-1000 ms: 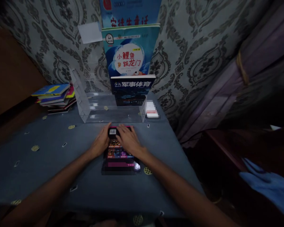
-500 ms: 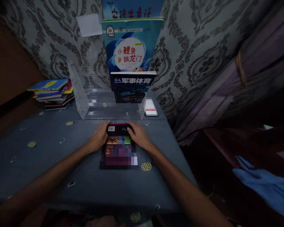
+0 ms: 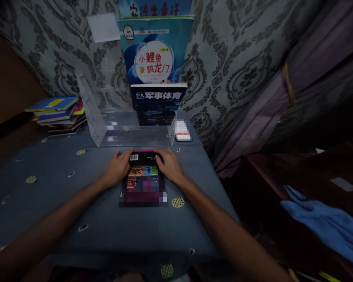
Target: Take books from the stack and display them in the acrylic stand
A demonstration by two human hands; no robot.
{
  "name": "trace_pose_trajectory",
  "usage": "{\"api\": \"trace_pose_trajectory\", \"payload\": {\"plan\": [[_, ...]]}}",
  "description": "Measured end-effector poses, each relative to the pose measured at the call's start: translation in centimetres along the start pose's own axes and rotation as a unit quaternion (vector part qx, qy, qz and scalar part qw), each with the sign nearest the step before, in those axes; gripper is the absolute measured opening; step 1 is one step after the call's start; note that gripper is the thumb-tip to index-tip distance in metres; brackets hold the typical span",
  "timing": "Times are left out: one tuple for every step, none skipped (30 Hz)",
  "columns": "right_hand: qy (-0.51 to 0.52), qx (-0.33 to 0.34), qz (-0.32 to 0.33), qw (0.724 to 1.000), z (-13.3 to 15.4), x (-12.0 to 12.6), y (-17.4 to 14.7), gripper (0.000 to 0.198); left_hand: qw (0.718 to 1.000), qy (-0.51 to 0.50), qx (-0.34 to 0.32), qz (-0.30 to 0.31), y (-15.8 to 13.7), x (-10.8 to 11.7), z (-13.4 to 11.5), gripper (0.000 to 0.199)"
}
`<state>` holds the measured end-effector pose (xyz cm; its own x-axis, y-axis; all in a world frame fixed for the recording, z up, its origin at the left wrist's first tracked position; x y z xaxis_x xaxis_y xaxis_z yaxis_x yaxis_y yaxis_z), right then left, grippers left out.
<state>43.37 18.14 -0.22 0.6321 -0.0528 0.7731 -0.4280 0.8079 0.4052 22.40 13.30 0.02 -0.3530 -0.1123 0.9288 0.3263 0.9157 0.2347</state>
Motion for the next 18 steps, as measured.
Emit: {"api": "trace_pose_trajectory", "payload": {"plan": [[0.011, 0.002, 0.009, 1.000, 0.1, -0.1, 0.0, 0.034, 1.000, 0.005, 0.005, 0.003, 0.0, 0.2, 0.1, 0.060], [0.023, 0.005, 0.018, 1.000, 0.2, -0.1, 0.0, 0.035, 1.000, 0.009, 0.008, 0.006, 0.0, 0.3, 0.2, 0.059], [0.034, 0.011, 0.026, 0.999, 0.4, -0.2, 0.0, 0.036, 1.000, 0.014, 0.010, 0.007, -0.1, 0.5, 0.3, 0.058], [0.044, 0.017, 0.033, 0.998, 0.5, -0.3, 0.0, 0.037, 1.000, 0.018, 0.011, 0.007, -0.1, 0.6, 0.5, 0.057], [0.052, 0.022, 0.037, 0.998, 0.5, -0.4, 0.1, 0.038, 1.000, 0.021, 0.009, 0.007, -0.1, 0.8, 0.6, 0.056], [0.058, 0.024, 0.039, 0.997, 0.5, -0.5, 0.1, 0.038, 1.000, 0.022, 0.006, 0.008, -0.1, 0.9, 0.7, 0.055], [0.062, 0.023, 0.040, 0.997, 0.4, -0.5, 0.1, 0.038, 1.000, 0.023, 0.003, 0.010, -0.1, 0.9, 0.8, 0.054], [0.064, 0.018, 0.038, 0.997, 0.3, -0.6, 0.1, 0.038, 1.000, 0.025, 0.001, 0.014, 0.0, 0.9, 0.9, 0.054], [0.065, 0.010, 0.036, 0.997, 0.1, -0.6, 0.1, 0.038, 0.999, 0.027, 0.001, 0.018, 0.0, 0.9, 0.9, 0.053], [0.065, 0.002, 0.033, 0.997, -0.2, -0.7, 0.1, 0.038, 0.999, 0.029, 0.001, 0.022, 0.1, 0.9, 0.8, 0.053], [0.064, -0.004, 0.030, 0.997, -0.4, -0.7, 0.1, 0.038, 0.999, 0.031, 0.001, 0.025, 0.2, 0.9, 0.8, 0.051], [0.063, -0.008, 0.025, 0.998, -0.6, -0.7, 0.1, 0.038, 0.999, 0.033, 0.001, 0.026, 0.3, 0.9, 0.7, 0.050], [0.061, -0.011, 0.020, 0.998, -0.8, -0.7, 0.1, 0.038, 0.999, 0.032, -0.001, 0.026, 0.5, 0.9, 0.5, 0.048], [0.058, -0.011, 0.013, 0.998, -0.9, -0.7, 0.1, 0.038, 0.999, 0.031, -0.005, 0.026, 0.7, 0.9, 0.3, 0.047], [0.056, -0.011, 0.007, 0.998, -1.0, -0.7, 0.1, 0.039, 0.999, 0.029, -0.014, 0.026, 0.9, 0.8, 0.1, 0.047], [0.053, -0.010, 0.001, 0.999, -1.1, -0.7, 0.1, 0.040, 0.999, 0.028, -0.027, 0.029, 1.1, 0.6, -0.3, 0.047], [0.051, -0.009, -0.004, 0.999, -1.2, -0.6, 0.1, 0.040, 0.998, 0.028, -0.042, 0.034, 1.3, 0.5, -0.6, 0.047], [0.051, -0.006, -0.008, 0.999, -1.3, -0.7, 0.1, 0.041, 0.997, 0.029, -0.056, 0.040, 1.5, 0.4, -1.0, 0.048]]}}
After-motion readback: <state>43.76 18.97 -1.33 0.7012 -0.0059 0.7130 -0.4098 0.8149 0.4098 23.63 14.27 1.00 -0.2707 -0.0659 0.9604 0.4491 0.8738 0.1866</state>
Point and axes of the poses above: each hand's wrist, its own y-axis towards the middle knuckle, its own x-axis out of the back of the hand, z = x × y, the point moved 5 cm from there along y, towards the middle knuckle, and after that the axes turned 4 degrees about -y, right-handed, at the moved point
